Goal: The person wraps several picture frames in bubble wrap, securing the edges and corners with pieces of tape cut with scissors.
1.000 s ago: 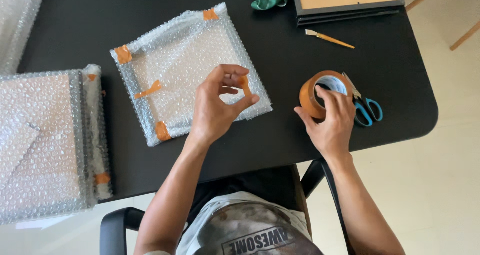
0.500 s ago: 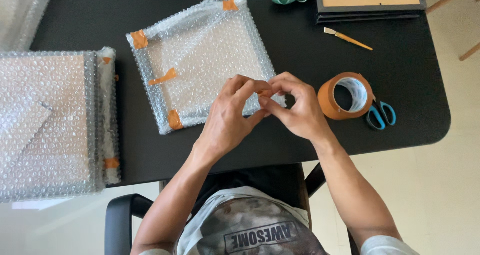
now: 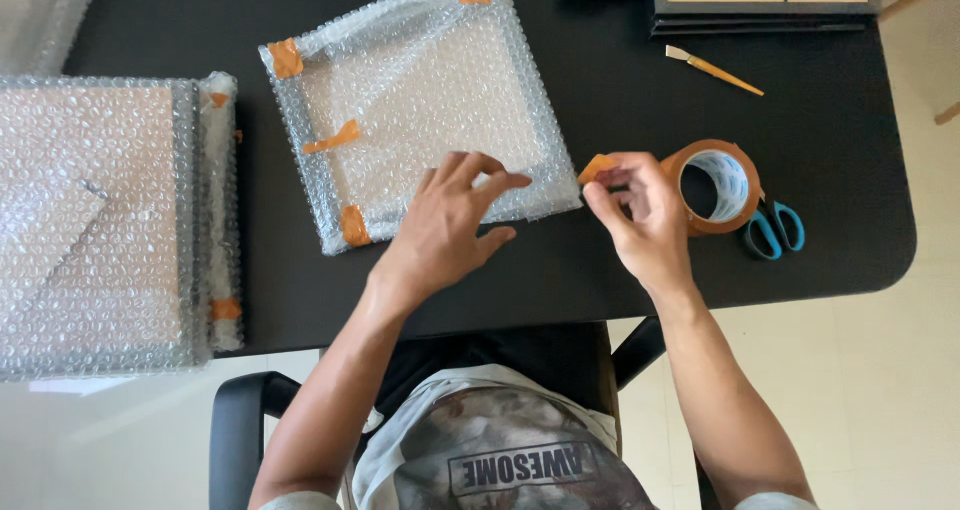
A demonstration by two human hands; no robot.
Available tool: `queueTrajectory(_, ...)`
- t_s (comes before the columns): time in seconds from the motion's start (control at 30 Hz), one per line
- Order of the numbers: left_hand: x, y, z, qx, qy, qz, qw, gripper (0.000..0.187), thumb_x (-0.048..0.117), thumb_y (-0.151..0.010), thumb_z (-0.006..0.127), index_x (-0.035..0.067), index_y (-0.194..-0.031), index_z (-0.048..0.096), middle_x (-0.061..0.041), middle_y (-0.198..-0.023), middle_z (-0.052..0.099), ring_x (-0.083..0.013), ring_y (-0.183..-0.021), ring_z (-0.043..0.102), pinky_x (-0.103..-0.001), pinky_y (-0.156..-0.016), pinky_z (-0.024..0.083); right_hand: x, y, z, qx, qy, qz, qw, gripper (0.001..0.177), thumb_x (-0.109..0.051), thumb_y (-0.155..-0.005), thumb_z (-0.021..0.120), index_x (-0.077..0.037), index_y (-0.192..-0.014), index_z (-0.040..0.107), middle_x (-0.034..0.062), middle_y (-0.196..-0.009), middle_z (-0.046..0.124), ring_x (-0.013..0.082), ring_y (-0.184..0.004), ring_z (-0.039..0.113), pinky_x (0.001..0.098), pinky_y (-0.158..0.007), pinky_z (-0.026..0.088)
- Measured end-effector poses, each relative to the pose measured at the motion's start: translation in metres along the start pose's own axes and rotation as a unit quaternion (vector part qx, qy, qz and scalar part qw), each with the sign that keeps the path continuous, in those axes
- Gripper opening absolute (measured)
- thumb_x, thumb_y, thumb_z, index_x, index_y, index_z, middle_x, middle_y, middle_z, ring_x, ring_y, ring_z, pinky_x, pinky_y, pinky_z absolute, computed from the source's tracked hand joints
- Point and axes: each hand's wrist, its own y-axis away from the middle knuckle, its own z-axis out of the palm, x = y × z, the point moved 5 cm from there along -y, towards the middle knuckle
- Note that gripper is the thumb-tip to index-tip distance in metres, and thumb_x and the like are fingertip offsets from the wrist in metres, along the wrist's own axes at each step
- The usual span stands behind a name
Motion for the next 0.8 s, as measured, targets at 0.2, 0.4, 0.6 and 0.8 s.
queueTrajectory(0.2,-0.016,0.007,0.08,0.143,-0.202,0.139,0.959,0.016,0.013,-0.089,0.074,0.016,-0.104,0.074,-0.003,-0.098,0.057,-0.0253,-0.104,0.054,-0.042,-0.089,0.043,0.013,0.01,-0.008,0.044,0.152,-0.205,0.966,0.068,-0.004,-0.104,0.064,-0.005,-0.159,0.025,0.0199,-0.125,0.055,0.0332,-0.11,0.063,0.039,-0.082,0.053)
queueTrajectory(0.4,-0.029,0.001,0.096,0.179,-0.22,0.163,0.945,0.008,0.014,-0.097,0.064,0.014,-0.102,0.07,-0.005,-0.093,0.058,-0.0247,-0.093,0.055,-0.039,-0.082,0.043,0.036,0.012,0.007,0.02,0.321,-0.331,0.887,0.08,-0.013,-0.085,0.085,0.003,-0.144,0.034,0.0112,-0.13,0.067,0.0307,-0.112,0.065,0.0428,-0.089,0.052)
queueTrajectory(0.6,-0.021,0.007,0.073,0.226,-0.163,0.143,0.95,0.009,0.011,-0.097,0.06,0.013,-0.095,0.069,-0.005,-0.089,0.059,-0.0242,-0.087,0.059,-0.037,-0.08,0.047,0.059,0.01,0.016,0.051,0.315,-0.427,0.846,0.055,-0.012,-0.086,0.083,-0.004,-0.135,0.058,0.0018,-0.113,0.076,0.0286,-0.104,0.071,0.042,-0.09,0.052)
queueTrajectory(0.8,-0.019,0.028,0.057,0.242,-0.112,0.1,0.959,0.009,0.013,-0.096,0.066,0.017,-0.09,0.071,-0.002,-0.086,0.061,-0.0237,-0.083,0.06,-0.036,-0.079,0.049,0.057,0.025,0.045,0.015,0.271,-0.491,0.828,0.089,-0.001,-0.082,0.081,-0.012,-0.157,0.034,0.0069,-0.096,0.078,0.0325,-0.095,0.075,0.0481,-0.086,0.058)
